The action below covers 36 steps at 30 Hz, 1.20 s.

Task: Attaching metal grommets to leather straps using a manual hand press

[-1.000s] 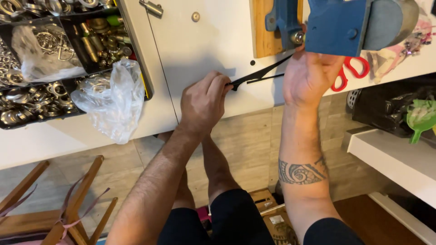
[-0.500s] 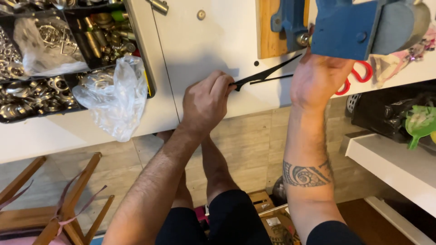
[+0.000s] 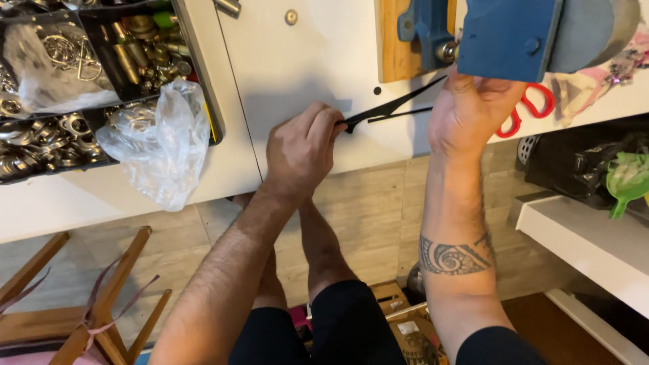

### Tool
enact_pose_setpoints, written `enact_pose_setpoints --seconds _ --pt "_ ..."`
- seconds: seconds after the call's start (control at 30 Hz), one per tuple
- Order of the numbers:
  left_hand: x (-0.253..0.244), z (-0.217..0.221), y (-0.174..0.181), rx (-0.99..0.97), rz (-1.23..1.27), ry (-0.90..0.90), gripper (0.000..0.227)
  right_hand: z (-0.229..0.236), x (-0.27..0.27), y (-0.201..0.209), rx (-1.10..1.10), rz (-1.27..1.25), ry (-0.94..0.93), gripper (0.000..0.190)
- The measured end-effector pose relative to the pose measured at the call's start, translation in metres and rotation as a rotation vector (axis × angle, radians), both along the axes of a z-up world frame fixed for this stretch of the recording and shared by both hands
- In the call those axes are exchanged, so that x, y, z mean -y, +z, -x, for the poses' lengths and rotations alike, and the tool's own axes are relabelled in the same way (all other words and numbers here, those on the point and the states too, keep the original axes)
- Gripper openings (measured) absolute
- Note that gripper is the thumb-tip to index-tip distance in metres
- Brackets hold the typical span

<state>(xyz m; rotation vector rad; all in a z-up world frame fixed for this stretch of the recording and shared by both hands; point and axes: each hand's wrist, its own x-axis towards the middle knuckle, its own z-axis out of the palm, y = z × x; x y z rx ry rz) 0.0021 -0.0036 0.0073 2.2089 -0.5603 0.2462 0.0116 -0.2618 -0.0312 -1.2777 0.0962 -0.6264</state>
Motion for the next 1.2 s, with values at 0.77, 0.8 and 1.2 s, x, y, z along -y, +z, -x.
enact_pose_setpoints --seconds 0.77,0.8,1.2 --pt "0.034 0.012 0.058 -0.784 0.568 -0.084 0.008 0.081 -0.06 0.07 -0.487 0.123 0.188 0.016" --pt "0.037 0.009 0.062 -0.804 0.561 -0.102 0.009 0.083 -0.055 0.067 -0.489 0.089 0.156 0.018" --pt "0.095 -0.041 0.047 -0.461 0.543 -0.096 0.005 0.007 -0.018 0.076 -0.461 0.094 0.05 0.02"
